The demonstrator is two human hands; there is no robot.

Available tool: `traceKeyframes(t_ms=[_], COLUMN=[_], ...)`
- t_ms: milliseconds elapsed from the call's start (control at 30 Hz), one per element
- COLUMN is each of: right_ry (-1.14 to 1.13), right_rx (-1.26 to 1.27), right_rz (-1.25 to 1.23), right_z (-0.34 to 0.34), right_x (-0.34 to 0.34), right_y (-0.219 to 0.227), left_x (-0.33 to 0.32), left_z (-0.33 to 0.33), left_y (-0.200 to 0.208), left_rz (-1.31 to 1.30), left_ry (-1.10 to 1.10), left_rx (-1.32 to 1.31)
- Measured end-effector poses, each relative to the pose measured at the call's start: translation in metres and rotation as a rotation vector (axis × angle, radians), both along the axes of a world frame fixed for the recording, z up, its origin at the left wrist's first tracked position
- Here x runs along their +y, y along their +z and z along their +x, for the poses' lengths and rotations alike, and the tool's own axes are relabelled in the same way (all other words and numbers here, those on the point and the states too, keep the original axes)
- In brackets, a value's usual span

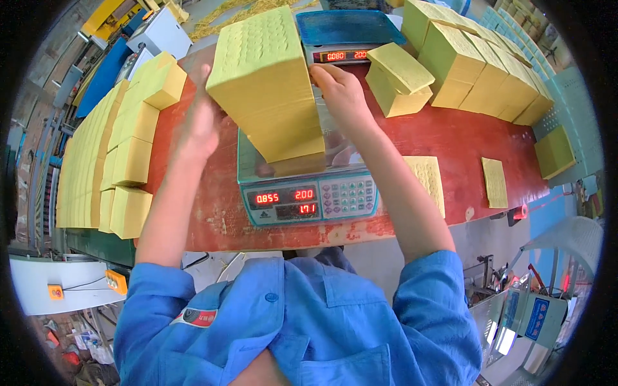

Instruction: Weighing stacks of yellow paper on a digital scale to reach a target weight.

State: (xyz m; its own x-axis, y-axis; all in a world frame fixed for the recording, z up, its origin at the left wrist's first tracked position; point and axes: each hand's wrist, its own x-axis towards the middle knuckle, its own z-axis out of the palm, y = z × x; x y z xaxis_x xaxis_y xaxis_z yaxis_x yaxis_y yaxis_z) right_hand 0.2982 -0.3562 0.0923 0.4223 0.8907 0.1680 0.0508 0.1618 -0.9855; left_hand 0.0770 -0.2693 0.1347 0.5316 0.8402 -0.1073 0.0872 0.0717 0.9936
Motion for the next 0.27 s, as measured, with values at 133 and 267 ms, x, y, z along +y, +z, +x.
traceKeyframes(t_ms=[133,267], right_ry=[0.114,0.045], right_rx=[0.622,0.591], right_rz=[-0.038,0.105], right_z=[-0.043,-0.033], right_x=[-0.006,0.004], right_y=[-0.007,-0.046], left_x=[-0.006,-0.009], left_z=[0.015,0.044], left_y=[-0.055,-0.074], left_rz=[-0.084,-0.083], left_ry=[0.102,0.120], left_rx=[-0.464,-0.585])
